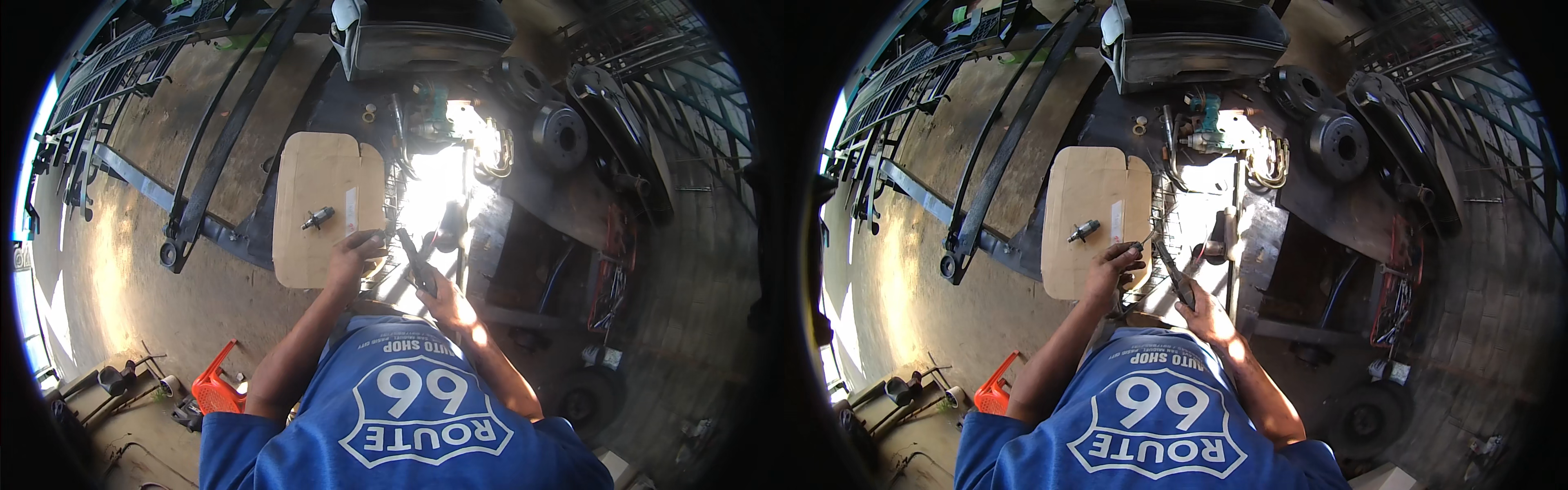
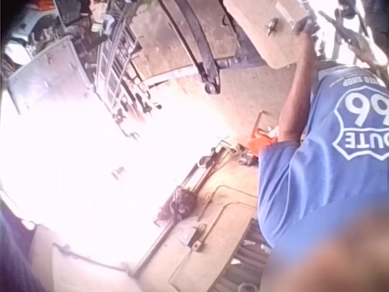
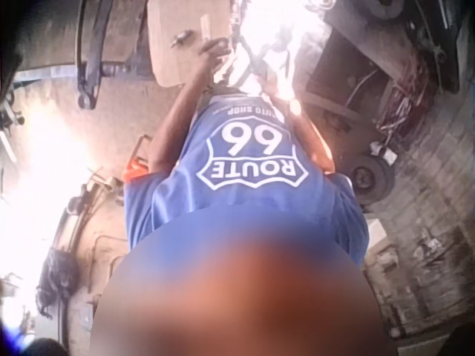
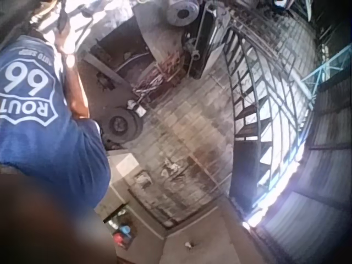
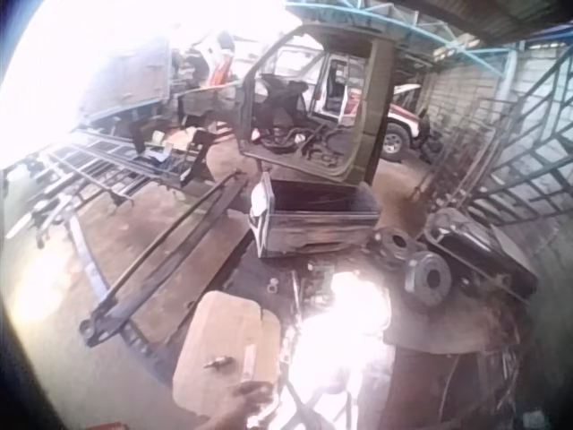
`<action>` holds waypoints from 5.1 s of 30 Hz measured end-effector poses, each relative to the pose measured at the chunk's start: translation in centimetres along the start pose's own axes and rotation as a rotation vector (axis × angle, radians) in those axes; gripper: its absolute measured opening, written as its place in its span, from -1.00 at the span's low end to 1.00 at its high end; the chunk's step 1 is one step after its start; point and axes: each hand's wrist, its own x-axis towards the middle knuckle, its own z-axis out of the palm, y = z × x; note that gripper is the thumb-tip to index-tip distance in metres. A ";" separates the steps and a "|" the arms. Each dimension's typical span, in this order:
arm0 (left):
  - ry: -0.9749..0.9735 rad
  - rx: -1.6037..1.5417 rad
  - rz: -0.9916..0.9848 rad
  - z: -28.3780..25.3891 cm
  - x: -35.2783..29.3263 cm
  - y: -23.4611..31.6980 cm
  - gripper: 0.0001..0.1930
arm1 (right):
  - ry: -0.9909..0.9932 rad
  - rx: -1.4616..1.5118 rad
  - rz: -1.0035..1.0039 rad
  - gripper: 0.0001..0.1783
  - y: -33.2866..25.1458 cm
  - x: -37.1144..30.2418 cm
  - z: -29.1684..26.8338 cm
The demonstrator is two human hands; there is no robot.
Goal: The person picks up a small metal part and pliers, walks to the back of a white truck, and uses the pliers to manipulate the part on the truck's metal step. The person repeatedly adjusts the part with the pliers and hands.
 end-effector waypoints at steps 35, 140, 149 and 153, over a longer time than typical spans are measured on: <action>-0.120 -0.214 0.097 2.3 0.4 1.3 -0.74 | 0.047 0.043 0.093 -0.45 -4.2 -1.9 -2.7; -0.311 0.807 1.230 -3.0 -14.8 5.6 -0.67 | -0.151 0.193 -0.067 -0.57 -14.8 -5.2 0.9; -0.039 0.866 0.773 -13.0 -17.3 4.0 -0.73 | -0.008 -0.206 -0.166 -0.57 -18.0 3.5 7.7; 0.212 0.692 0.610 -18.6 -18.4 0.6 -0.80 | 0.063 -0.528 -0.520 -0.50 -13.3 15.3 11.1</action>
